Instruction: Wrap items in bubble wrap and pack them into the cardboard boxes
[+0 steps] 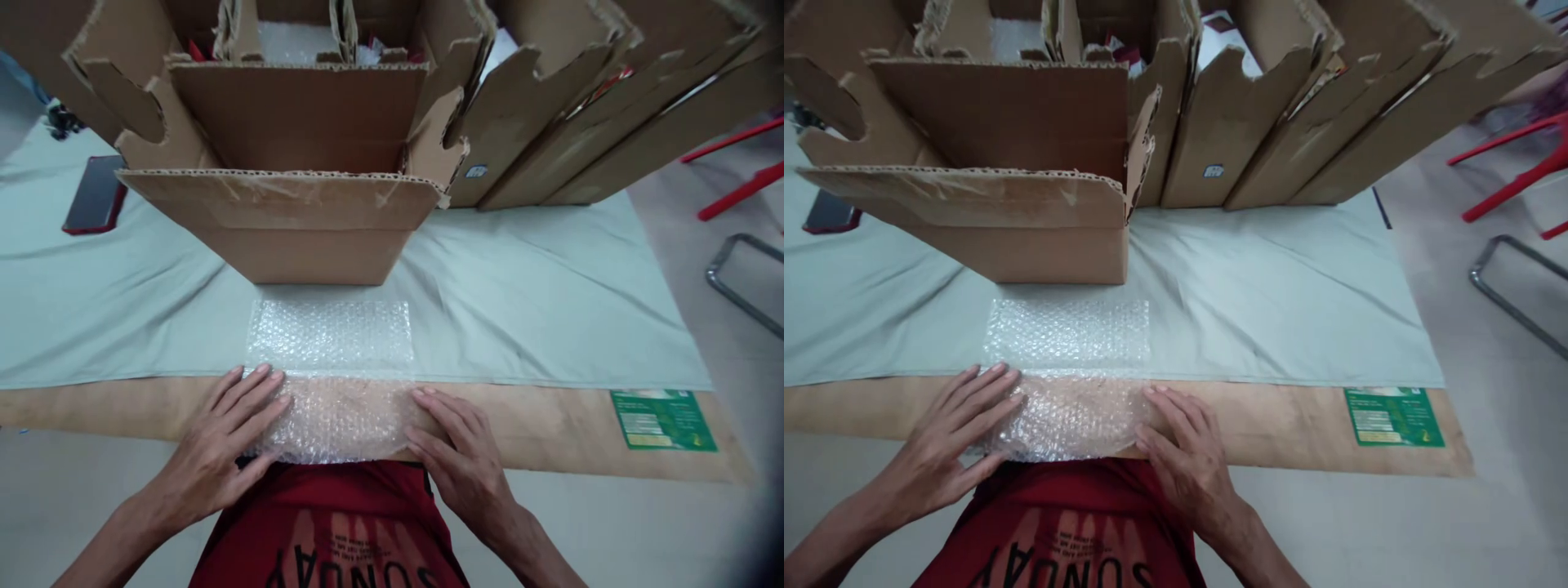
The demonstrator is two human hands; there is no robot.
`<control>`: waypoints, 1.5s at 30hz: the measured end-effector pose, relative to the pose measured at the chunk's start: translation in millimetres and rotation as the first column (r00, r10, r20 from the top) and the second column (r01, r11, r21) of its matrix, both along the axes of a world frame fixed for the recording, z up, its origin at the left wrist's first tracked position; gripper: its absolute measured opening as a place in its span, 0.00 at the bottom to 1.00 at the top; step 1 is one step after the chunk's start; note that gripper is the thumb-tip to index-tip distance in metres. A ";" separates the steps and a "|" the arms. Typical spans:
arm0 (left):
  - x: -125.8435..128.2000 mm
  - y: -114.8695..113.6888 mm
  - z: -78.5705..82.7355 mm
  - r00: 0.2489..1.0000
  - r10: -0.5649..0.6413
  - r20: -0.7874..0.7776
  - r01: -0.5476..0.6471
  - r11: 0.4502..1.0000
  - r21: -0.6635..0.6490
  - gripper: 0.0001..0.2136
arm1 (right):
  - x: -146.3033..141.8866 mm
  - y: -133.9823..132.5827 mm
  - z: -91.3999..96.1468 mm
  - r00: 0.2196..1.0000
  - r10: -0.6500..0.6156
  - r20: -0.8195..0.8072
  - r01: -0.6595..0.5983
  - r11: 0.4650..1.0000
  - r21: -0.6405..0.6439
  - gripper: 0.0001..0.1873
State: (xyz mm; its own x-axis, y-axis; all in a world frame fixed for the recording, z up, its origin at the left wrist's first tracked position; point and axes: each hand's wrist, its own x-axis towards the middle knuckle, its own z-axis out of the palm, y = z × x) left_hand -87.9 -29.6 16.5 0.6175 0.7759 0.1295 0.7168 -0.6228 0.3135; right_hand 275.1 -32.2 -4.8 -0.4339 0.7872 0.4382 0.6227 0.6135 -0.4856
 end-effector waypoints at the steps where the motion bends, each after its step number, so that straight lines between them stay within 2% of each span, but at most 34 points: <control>1: 0.0 1.2 0.9 1.000 0.006 0.027 -0.006 1.000 -0.009 0.28 | -0.7 -0.1 2.9 0.999 -0.007 -0.035 0.006 1.000 -0.016 0.11; 4: -0.7 4.7 7.0 0.987 0.050 0.151 -0.045 0.998 -0.034 0.25 | -2.4 0.2 14.3 0.988 -0.025 -0.155 0.003 0.990 -0.139 0.08; 7: 1.6 6.7 14.9 0.933 0.184 0.309 -0.163 0.982 -0.094 0.15 | -2.3 2.6 25.2 0.954 -0.096 -0.283 0.006 0.953 -0.302 0.09; 9: 6.3 8.1 19.9 0.864 0.346 0.367 -0.291 0.936 -0.197 0.09 | -0.4 5.0 29.5 0.920 -0.118 -0.374 -0.038 0.922 -0.384 0.09; 11: 12.1 10.9 24.2 0.773 0.514 0.371 -0.422 0.854 -0.304 0.07 | 1.7 8.7 31.2 0.907 -0.106 -0.408 -0.080 0.907 -0.414 0.12; 13: 16.7 15.5 26.8 0.693 0.631 0.349 -0.510 0.771 -0.380 0.10 | 1.6 15.1 31.0 0.935 -0.116 -0.334 -0.035 0.910 -0.414 0.24; 14: 17.9 18.4 27.2 0.667 0.663 0.340 -0.529 0.743 -0.410 0.11 | 0.2 19.7 30.4 0.950 -0.149 -0.273 0.023 0.910 -0.413 0.26; 16: 17.7 25.0 25.5 0.642 0.695 0.323 -0.544 0.710 -0.447 0.12 | -5.4 31.6 28.3 0.956 -0.233 -0.179 0.139 0.895 -0.423 0.20; 19: 13.7 36.4 17.5 0.632 0.723 0.280 -0.597 0.684 -0.420 0.12 | -16.3 51.0 23.0 0.953 -0.277 -0.121 0.198 0.874 -0.443 0.15; 22: 10.6 47.4 7.6 0.700 0.691 0.177 -0.629 0.715 -0.304 0.12 | -22.5 62.8 15.4 0.963 -0.270 0.009 0.256 0.901 -0.349 0.17; 25: 9.3 53.4 2.6 0.779 0.621 0.080 -0.616 0.783 -0.081 0.13 | -21.4 65.2 9.9 0.950 -0.269 0.157 0.295 0.939 -0.178 0.18; 28: 6.0 53.9 3.8 0.793 0.608 -0.015 -0.605 0.791 0.092 0.18 | -18.3 68.4 11.0 0.934 -0.273 0.232 0.299 0.950 -0.086 0.19; 30: 3.4 53.7 5.3 0.782 0.619 -0.064 -0.611 0.783 0.116 0.19 | -19.9 75.6 13.7 0.921 -0.272 0.278 0.300 0.952 -0.063 0.20; 33: 3.9 54.9 5.2 0.768 0.636 -0.074 -0.635 0.772 0.038 0.15 | -28.8 91.5 15.7 0.906 -0.248 0.342 0.282 0.958 -0.055 0.17; 35: 7.0 56.0 4.5 0.773 0.633 -0.041 -0.634 0.772 -0.042 0.12 | -34.8 99.1 15.7 0.922 -0.199 0.331 0.238 0.968 -0.082 0.09; 37: 9.5 56.0 5.4 0.785 0.618 0.029 -0.614 0.784 -0.086 0.11 | -36.5 99.0 16.9 0.954 -0.164 0.252 0.200 0.972 -0.124 0.06; 39: 9.0 55.6 9.3 0.788 0.604 0.117 -0.596 0.797 -0.101 0.11 | -33.3 88.9 21.0 0.975 -0.180 0.129 0.204 0.958 -0.203 0.06; 41: 6.2 57.5 15.6 0.780 0.610 0.141 -0.596 0.793 -0.127 0.11 | -28.5 69.2 26.7 0.974 -0.226 -0.010 0.210 0.923 -0.323 0.04; 43: 5.0 65.9 21.7 0.787 0.609 0.096 -0.597 0.792 -0.130 0.09 | -27.3 43.0 31.1 0.961 -0.246 -0.128 0.165 0.877 -0.451 0.15; 45: 9.4 82.6 24.1 0.822 0.566 0.054 -0.562 0.824 -0.074 0.07 | -32.9 15.1 31.1 0.947 -0.241 -0.213 0.089 0.833 -0.546 0.28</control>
State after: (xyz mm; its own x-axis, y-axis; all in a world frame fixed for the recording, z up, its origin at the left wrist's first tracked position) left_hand -78.4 53.0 40.6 0.0603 0.9926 0.1051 0.9127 -0.0975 0.3968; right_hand 242.2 -17.1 26.3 -0.2055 0.9785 0.0178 0.4938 0.1194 -0.8613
